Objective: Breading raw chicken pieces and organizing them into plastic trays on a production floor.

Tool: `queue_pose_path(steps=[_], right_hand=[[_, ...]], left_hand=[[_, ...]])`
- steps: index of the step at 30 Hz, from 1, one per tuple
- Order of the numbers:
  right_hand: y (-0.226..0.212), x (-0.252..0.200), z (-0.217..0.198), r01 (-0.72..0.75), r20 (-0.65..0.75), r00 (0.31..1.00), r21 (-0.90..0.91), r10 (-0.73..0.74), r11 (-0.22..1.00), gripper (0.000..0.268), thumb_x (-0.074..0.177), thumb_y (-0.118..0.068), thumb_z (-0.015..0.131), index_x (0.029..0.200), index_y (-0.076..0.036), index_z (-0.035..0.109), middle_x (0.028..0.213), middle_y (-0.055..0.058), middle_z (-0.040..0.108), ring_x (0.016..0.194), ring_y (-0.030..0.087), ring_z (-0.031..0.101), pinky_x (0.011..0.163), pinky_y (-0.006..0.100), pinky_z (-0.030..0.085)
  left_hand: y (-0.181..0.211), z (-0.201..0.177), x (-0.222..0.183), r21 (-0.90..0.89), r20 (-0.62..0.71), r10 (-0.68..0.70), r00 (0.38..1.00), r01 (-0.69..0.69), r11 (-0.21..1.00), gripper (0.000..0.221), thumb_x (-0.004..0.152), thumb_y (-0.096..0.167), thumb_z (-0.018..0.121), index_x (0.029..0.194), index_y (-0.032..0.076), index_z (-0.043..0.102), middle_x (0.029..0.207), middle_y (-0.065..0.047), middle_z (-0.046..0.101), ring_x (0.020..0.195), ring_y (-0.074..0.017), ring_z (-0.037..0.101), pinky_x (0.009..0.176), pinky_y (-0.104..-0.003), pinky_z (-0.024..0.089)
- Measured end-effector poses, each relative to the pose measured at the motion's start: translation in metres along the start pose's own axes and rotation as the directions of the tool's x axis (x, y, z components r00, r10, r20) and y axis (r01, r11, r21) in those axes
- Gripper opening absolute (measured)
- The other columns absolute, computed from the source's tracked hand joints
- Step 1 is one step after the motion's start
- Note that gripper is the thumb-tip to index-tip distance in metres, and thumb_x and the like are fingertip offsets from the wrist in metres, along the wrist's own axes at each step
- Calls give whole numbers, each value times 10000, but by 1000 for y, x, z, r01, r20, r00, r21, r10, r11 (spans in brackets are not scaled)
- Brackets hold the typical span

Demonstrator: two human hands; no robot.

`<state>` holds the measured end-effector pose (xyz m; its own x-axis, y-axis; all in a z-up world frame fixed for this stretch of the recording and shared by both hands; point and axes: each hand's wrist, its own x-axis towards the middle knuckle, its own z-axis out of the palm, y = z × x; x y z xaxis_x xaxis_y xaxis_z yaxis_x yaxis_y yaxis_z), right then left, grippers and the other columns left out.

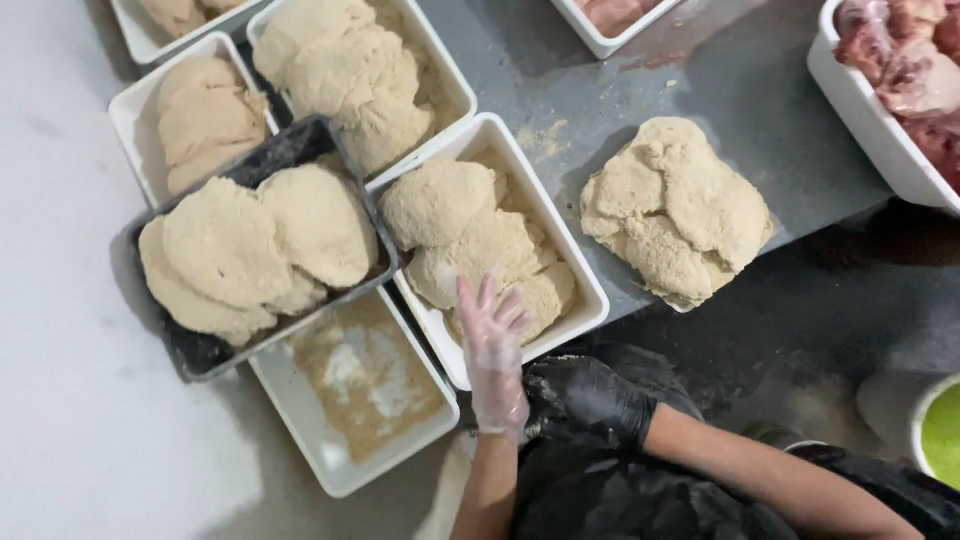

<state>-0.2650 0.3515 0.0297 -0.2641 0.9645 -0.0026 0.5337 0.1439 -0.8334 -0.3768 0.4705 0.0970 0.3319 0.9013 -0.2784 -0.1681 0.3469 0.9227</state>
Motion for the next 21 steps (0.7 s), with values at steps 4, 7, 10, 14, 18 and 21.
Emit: queue_pose_path(steps=[4, 7, 10, 14, 18, 21], right_hand=[[9, -5, -3, 225, -95, 960, -290, -262, 930, 325, 941, -407, 656, 906, -85, 680, 880, 82, 682, 921, 308, 700, 802, 446, 623], [2, 2, -3, 311, -80, 937, -249, -340, 917, 314, 949, -463, 636, 873, -161, 675, 879, 4, 657, 937, 248, 684, 843, 407, 603], [1, 10, 12, 444, 0, 886, -281, -463, 851, 362, 1005, -484, 602, 867, -159, 685, 868, -2, 652, 944, 236, 682, 916, 403, 581], [17, 21, 46, 515, 65, 840, -404, -538, 756, 358, 1036, -418, 611, 939, -84, 695, 907, 64, 659, 997, 283, 675, 964, 431, 561], [63, 52, 73, 533, 108, 816, -524, -569, 665, 338, 1054, -364, 638, 1060, -34, 709, 990, 99, 670, 1086, 308, 664, 1021, 438, 537], [89, 141, 0, 257, 116, 966, -419, -230, 870, 360, 1039, -419, 599, 1182, -103, 692, 1121, 88, 700, 1108, 304, 693, 1017, 428, 543]], left_hand=[[-21, 2, 4, -26, 87, 100, 991, -98, 995, 1090, 901, 750, 568, 1698, 199, 69, 1669, -297, 243, 1353, -355, 528, 1040, -495, 518], [-11, 5, -5, -217, 45, 72, 996, -61, 974, 1152, 829, 899, 445, 1697, 239, 74, 1684, -254, 220, 1326, -324, 530, 1036, -488, 524], [-12, -12, -16, -512, 52, 23, 998, 6, 859, 1257, 727, 1024, 356, 1693, 280, 51, 1690, -248, 187, 1323, -378, 531, 1027, -551, 532], [-7, -47, -26, -662, -21, -64, 998, 34, 749, 1098, 807, 974, 150, 1685, 315, 113, 1663, -233, 350, 1085, -442, 706, 675, -520, 677], [-11, -78, -27, -686, -98, 13, 995, -77, 723, 1050, 867, 914, 300, 1650, 214, 303, 1478, -251, 586, 901, -338, 775, 554, -389, 672], [-24, -119, -32, -440, -58, 139, 989, -151, 885, 1038, 871, 830, 374, 1570, 65, 431, 1277, -217, 727, 846, -211, 759, 644, -300, 636]])
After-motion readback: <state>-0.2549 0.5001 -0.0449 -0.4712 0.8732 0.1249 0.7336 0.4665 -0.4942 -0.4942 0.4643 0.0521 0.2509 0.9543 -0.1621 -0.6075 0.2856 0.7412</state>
